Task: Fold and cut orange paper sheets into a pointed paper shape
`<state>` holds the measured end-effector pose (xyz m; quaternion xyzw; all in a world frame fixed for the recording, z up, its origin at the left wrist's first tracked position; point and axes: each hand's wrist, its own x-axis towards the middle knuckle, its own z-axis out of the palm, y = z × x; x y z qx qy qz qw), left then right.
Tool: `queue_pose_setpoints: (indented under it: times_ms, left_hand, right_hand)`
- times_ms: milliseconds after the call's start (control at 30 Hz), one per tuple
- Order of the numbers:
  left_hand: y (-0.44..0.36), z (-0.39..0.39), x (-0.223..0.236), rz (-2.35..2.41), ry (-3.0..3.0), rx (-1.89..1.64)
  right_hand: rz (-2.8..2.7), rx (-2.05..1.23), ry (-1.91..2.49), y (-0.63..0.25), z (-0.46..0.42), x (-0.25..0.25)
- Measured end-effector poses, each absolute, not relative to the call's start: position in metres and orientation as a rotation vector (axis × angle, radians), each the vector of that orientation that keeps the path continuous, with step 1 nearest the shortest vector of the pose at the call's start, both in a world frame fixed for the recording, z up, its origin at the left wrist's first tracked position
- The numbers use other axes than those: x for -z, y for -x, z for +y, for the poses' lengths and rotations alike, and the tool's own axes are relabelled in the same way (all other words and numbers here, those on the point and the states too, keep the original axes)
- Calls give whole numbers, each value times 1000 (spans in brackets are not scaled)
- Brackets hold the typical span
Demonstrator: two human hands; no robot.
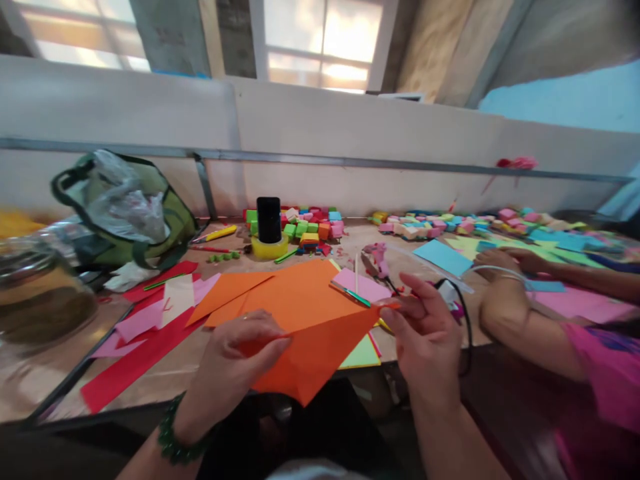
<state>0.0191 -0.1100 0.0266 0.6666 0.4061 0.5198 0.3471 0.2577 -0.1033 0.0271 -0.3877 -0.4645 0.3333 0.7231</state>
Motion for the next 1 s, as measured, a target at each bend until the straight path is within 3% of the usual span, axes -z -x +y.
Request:
queue_pose_setpoints:
  times_ms: [267,767,1000]
  left_hand:
    - [-13,-109,-23,1045,-1788,-1364]
    - [-27,-102,-25,1024,-1263,-1129]
    - [-24,-95,-10,988,-1172,-1053]
  right_hand:
    - [-1011,-765,796,-256,-104,-30]
    - [-959,-1275,880,-245,-97,-22]
    - [-948,-1163,974,-235,-102,-19]
